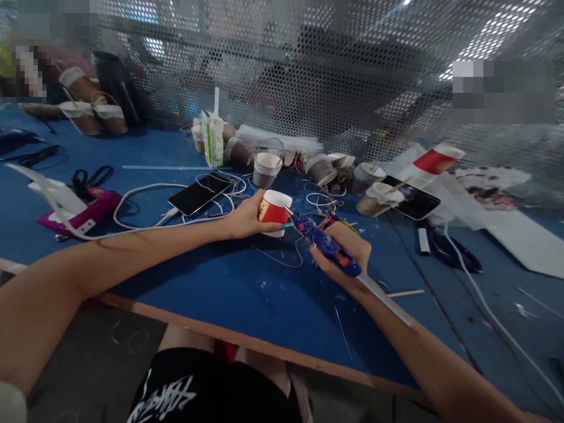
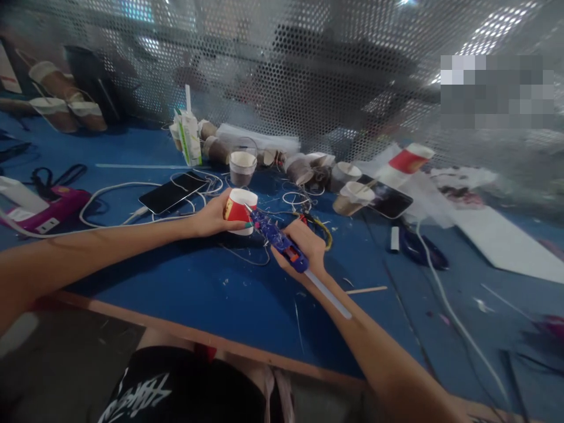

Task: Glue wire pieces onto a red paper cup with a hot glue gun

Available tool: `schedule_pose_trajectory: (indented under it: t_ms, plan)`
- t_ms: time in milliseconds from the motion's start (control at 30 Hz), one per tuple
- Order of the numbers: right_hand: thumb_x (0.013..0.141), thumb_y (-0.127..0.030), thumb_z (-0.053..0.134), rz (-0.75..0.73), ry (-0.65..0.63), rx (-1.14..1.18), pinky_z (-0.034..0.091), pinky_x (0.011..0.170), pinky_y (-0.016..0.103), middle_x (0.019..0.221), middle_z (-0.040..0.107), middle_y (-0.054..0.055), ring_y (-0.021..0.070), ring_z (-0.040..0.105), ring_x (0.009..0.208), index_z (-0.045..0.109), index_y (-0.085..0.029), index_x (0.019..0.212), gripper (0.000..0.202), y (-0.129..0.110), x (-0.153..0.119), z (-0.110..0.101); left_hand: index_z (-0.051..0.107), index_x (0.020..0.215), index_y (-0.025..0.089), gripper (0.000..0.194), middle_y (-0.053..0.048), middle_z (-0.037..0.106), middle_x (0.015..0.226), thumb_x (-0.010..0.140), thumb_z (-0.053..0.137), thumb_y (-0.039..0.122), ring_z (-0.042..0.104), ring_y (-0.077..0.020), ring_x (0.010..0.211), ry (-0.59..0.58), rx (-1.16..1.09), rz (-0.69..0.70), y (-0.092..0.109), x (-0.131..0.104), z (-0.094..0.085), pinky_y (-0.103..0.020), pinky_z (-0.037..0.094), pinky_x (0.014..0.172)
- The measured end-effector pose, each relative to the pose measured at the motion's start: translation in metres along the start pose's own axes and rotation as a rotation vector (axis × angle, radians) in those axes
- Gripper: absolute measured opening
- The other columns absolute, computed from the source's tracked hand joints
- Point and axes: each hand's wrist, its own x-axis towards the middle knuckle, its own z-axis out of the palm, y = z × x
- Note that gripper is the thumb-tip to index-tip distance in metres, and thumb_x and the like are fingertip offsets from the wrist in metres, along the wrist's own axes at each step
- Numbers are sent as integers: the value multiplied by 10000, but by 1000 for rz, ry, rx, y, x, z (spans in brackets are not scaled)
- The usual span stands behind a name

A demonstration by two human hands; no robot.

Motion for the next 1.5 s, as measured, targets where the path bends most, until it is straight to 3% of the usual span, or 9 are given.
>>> schedule_pose_trajectory:
  t_ms: [533, 1500]
  plan:
    - [743, -118, 629, 59, -28, -92, 395, 522, 323, 640, 511, -16, 148, 487, 558, 445, -256, 698, 234, 5, -7, -1, 488, 1069, 205, 587, -57, 687, 955, 639, 809, 442, 674, -253, 883, -36, 25, 61, 1, -1, -1, -428, 548, 797]
    - [745, -127, 616, 102, -50, -95, 385, 505, 321, 611, 474, -18, 152, 494, 550, 401, -255, 673, 261, 1, -4, -1, 489, 1092, 210, 593, -60, 690, 961, 653, 803, 455, 677, -261, 892, -17, 33, 45, 1, -1, -1, -432, 543, 795]
